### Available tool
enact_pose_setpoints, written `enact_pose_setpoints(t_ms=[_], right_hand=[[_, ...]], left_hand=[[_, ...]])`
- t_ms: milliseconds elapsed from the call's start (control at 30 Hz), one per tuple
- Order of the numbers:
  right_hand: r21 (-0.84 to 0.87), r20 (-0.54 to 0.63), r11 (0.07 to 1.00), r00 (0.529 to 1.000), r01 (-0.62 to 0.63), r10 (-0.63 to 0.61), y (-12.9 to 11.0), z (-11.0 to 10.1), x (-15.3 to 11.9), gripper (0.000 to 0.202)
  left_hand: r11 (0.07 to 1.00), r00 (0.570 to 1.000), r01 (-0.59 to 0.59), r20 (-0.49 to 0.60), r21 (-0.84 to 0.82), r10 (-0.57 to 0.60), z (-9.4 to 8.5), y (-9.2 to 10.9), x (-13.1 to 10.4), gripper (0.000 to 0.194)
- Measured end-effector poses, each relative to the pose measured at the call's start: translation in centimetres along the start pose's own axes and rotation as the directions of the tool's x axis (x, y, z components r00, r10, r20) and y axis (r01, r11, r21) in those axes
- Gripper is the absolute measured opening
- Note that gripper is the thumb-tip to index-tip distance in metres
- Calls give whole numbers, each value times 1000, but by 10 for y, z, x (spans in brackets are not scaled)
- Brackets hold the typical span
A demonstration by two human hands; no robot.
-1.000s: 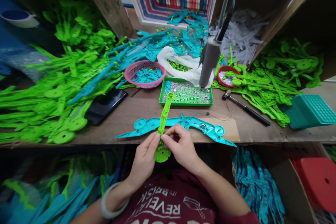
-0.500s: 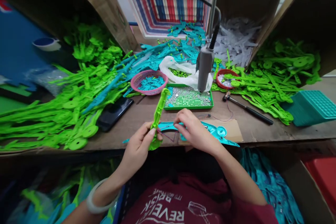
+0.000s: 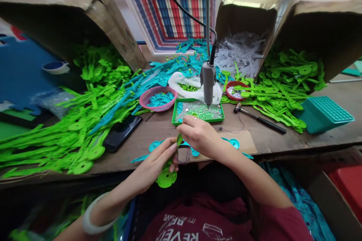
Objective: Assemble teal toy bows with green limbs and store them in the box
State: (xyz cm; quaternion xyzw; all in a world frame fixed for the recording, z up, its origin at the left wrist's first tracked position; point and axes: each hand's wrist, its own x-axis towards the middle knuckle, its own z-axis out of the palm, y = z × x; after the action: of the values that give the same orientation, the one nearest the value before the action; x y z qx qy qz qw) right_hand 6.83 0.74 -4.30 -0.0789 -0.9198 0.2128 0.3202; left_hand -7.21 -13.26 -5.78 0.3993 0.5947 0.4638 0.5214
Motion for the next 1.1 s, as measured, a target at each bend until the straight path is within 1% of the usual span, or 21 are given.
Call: enact_pose_setpoints(t_ms=[100, 200, 300, 400, 433, 467, 533, 567, 600, 633, 667, 733, 767, 833, 967, 1033, 1100], right_hand=[[60, -133, 993, 985, -106, 113, -6, 8, -6, 19], [122, -210, 971, 951, -204, 226, -10, 16, -12, 16], [219, -230, 932, 913, -288, 336, -12, 25, -17, 15], [296, -249, 901, 885, -316, 393, -14, 34, -22, 15], [340, -256, 878, 866, -336, 430, -14, 36, -23, 14], [404, -255, 839, 836, -365, 486, -15, 39, -25, 13], [556, -219, 715, 756, -423, 617, -17, 42, -27, 9], [608, -199, 662, 722, -439, 662, -18, 42, -28, 9], [624, -197, 643, 707, -443, 679, -19, 43, -29, 9], [603, -223, 668, 712, -435, 665, -20, 44, -30, 10], [550, -274, 726, 731, -413, 624, -20, 45, -32, 10], [416, -381, 841, 773, -346, 507, -22, 47, -35, 12], [370, -408, 874, 789, -317, 459, -22, 48, -37, 13], [338, -411, 895, 810, -291, 419, -22, 50, -41, 13], [340, -361, 892, 835, -297, 416, -21, 53, -47, 16], [348, -364, 893, 837, -284, 408, -21, 53, -48, 18], [361, -379, 889, 827, -281, 415, -21, 53, -49, 16]], left_hand=[[996, 997, -80, 3, 41, 80, 3, 3, 5, 25], [989, 991, -131, -19, 73, 133, 6, -2, 9, 21], [984, 986, -151, -54, 98, 157, 9, -9, 12, 27], [975, 975, -170, -121, 144, 188, 13, -15, 16, 34], [967, 966, -180, -153, 181, 209, 14, -17, 17, 34], [953, 954, -193, -182, 234, 238, 16, -18, 18, 34], [903, 920, -233, -218, 362, 325, 19, -21, 18, 30], [870, 901, -255, -223, 423, 372, 21, -23, 18, 28], [839, 883, -274, -223, 471, 413, 23, -25, 16, 26], [815, 868, -287, -223, 504, 444, 24, -27, 15, 25], [798, 856, -295, -226, 525, 465, 25, -29, 13, 24], [789, 849, -285, -238, 545, 471, 26, -33, 10, 24], [792, 852, -276, -244, 544, 464, 26, -34, 9, 24], [807, 861, -260, -252, 530, 442, 26, -37, 8, 25], [836, 864, -250, -276, 489, 420, 28, -40, 8, 26], [843, 866, -244, -283, 479, 412, 29, -41, 8, 26], [848, 869, -237, -286, 475, 403, 31, -42, 6, 26]])
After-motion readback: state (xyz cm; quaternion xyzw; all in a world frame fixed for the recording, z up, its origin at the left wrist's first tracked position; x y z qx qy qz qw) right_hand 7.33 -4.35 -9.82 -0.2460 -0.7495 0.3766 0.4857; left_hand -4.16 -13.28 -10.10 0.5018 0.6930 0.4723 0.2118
